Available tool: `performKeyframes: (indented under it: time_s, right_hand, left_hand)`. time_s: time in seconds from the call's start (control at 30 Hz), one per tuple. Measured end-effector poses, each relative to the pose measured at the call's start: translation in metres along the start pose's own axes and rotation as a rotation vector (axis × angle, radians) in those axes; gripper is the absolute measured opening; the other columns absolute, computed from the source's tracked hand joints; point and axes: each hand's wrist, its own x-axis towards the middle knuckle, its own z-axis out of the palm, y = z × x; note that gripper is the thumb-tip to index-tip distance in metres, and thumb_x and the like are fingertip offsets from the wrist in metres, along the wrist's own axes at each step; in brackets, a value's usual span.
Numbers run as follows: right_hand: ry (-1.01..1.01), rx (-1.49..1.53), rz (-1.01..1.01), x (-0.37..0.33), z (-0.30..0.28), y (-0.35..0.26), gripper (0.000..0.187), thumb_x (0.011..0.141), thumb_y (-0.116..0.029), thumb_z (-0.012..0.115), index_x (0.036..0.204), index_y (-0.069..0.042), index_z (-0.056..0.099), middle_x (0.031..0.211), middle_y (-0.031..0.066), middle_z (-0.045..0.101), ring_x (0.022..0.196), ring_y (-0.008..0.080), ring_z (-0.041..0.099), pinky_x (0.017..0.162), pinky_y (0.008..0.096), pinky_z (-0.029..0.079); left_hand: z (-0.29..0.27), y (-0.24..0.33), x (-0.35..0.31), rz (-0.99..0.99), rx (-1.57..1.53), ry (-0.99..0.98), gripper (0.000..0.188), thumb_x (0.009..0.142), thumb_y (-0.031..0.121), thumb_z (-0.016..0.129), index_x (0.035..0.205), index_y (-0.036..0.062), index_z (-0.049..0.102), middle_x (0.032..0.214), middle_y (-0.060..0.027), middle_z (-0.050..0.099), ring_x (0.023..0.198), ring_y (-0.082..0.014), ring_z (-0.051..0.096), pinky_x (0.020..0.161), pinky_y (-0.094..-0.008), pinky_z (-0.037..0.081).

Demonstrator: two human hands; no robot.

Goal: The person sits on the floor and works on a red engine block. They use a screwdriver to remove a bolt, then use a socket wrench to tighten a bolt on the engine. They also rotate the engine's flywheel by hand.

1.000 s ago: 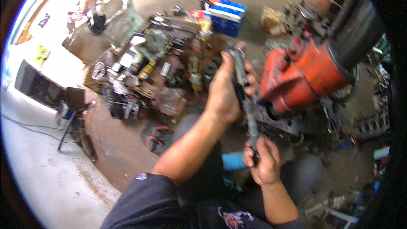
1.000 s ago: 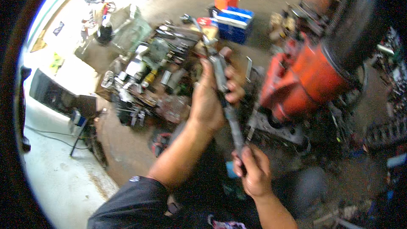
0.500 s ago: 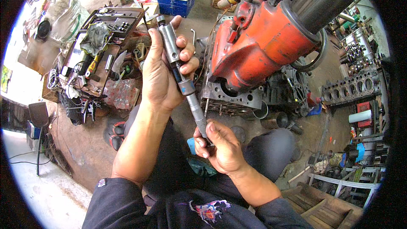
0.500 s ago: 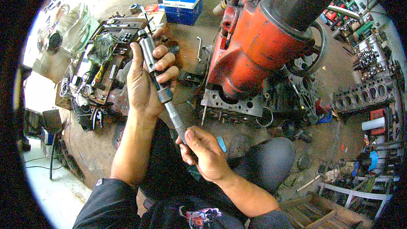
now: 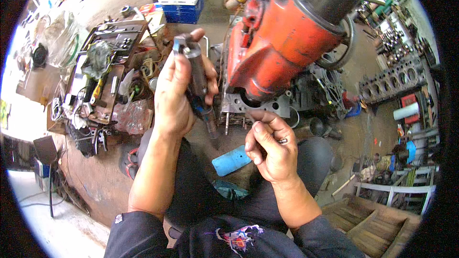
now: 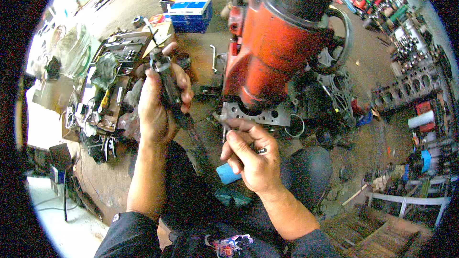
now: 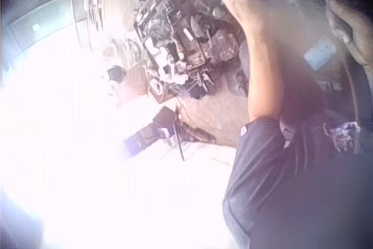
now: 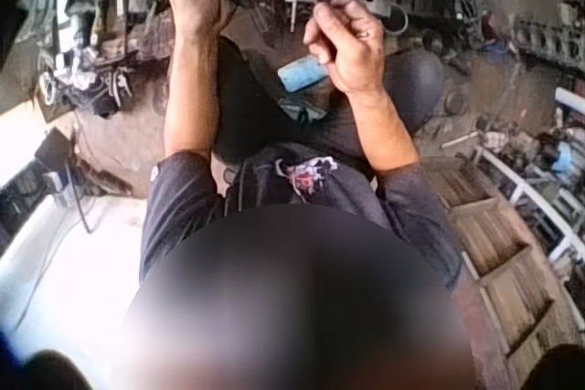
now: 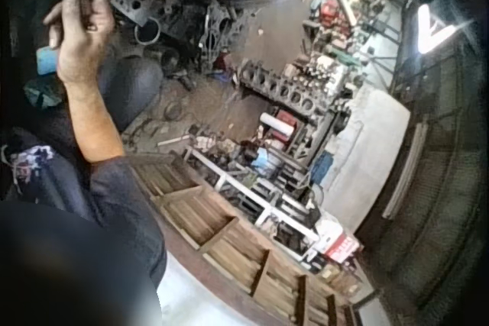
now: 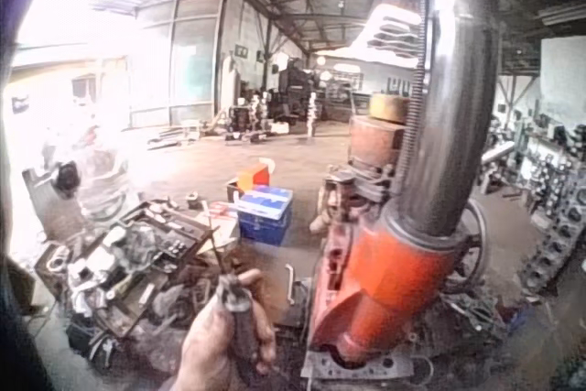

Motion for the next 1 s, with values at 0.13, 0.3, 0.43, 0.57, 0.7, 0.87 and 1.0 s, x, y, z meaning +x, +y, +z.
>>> performKeyframes:
  time_s: [0.13, 0.3, 0.43, 0.57, 0.7, 0.87, 1.0]
  right_hand:
    - [-0.01, -0.046, 0.007, -0.007, 0.0, -0.003, 0.016, 0.097, -0.012, 0.06, 0.108, -0.002, 0.063, 0.069, 0.0058, 0.064, 0.048, 0.0063, 0.049, 0.044, 0.0198, 0.038]
    - [0.06, -0.131, 0.013, -0.01, 0.001, -0.001, 0.017, 0.097, -0.014, 0.061, 0.107, -0.001, 0.062, 0.068, 0.0053, 0.062, 0.047, 0.0065, 0.049, 0.043, 0.0202, 0.038]
    - [0.072, -0.151, 0.052, -0.011, -0.001, -0.002, 0.015, 0.097, -0.014, 0.06, 0.108, -0.003, 0.061, 0.068, 0.0043, 0.062, 0.047, 0.0059, 0.048, 0.043, 0.0195, 0.038]
    - [0.022, -0.335, -0.091, -0.012, -0.001, 0.0, 0.017, 0.098, -0.011, 0.058, 0.112, -0.002, 0.059, 0.071, 0.0043, 0.062, 0.053, 0.0052, 0.05, 0.047, 0.0195, 0.039]
    - [0.027, -0.4, -0.16, -0.012, -0.001, 0.001, 0.02, 0.098, -0.01, 0.057, 0.115, -0.001, 0.058, 0.071, 0.0047, 0.062, 0.053, 0.0049, 0.049, 0.049, 0.0194, 0.039]
    - [0.217, -0.265, -0.36, -0.002, 0.002, 0.01, 0.02, 0.099, -0.01, 0.054, 0.117, -0.002, 0.059, 0.07, 0.0062, 0.063, 0.045, 0.0054, 0.043, 0.043, 0.0203, 0.036]
    - [0.257, -0.471, -0.404, 0.012, -0.004, 0.023, 0.019, 0.09, -0.009, 0.068, 0.108, -0.002, 0.066, 0.09, 0.0043, 0.068, 0.079, 0.0122, 0.062, 0.074, 0.0267, 0.05]
  left_hand:
    - [0.013, -0.005, -0.014, -0.098, 0.185, -0.147, 0.065, 0.095, 0.043, 0.06, 0.142, 0.0026, 0.041, 0.087, -0.0058, 0.063, 0.068, -0.0103, 0.06, 0.057, -0.0207, 0.046]
    - [0.017, -0.007, -0.015, -0.125, 0.26, -0.251, 0.06, 0.09, 0.03, 0.071, 0.139, 0.0045, 0.048, 0.101, -0.0057, 0.064, 0.086, -0.0096, 0.061, 0.077, -0.026, 0.051]
    - [0.014, -0.004, -0.01, 0.062, 0.581, -0.372, 0.058, 0.086, 0.024, 0.074, 0.136, 0.0066, 0.052, 0.103, -0.0059, 0.064, 0.094, -0.0138, 0.059, 0.085, -0.0306, 0.048]
    - [0.013, -0.005, -0.01, 0.03, 0.566, -0.424, 0.056, 0.087, 0.018, 0.072, 0.137, 0.0061, 0.05, 0.097, -0.0068, 0.064, 0.09, -0.0128, 0.057, 0.083, -0.0306, 0.048]
    - [0.014, -0.007, -0.012, -0.05, 0.504, -0.358, 0.065, 0.087, 0.035, 0.073, 0.139, 0.0055, 0.049, 0.109, -0.0055, 0.063, 0.103, -0.013, 0.057, 0.091, -0.0297, 0.047]
    - [0.032, -0.024, -0.019, -0.065, 0.209, -0.015, 0.06, 0.095, 0.036, 0.063, 0.142, 0.0058, 0.041, 0.095, -0.0038, 0.064, 0.082, -0.0099, 0.06, 0.075, -0.0256, 0.05]
    - [0.048, -0.039, -0.03, -0.071, 0.214, 0.091, 0.057, 0.095, 0.029, 0.064, 0.142, 0.0051, 0.041, 0.105, -0.0048, 0.062, 0.091, -0.0099, 0.058, 0.082, -0.0266, 0.049]
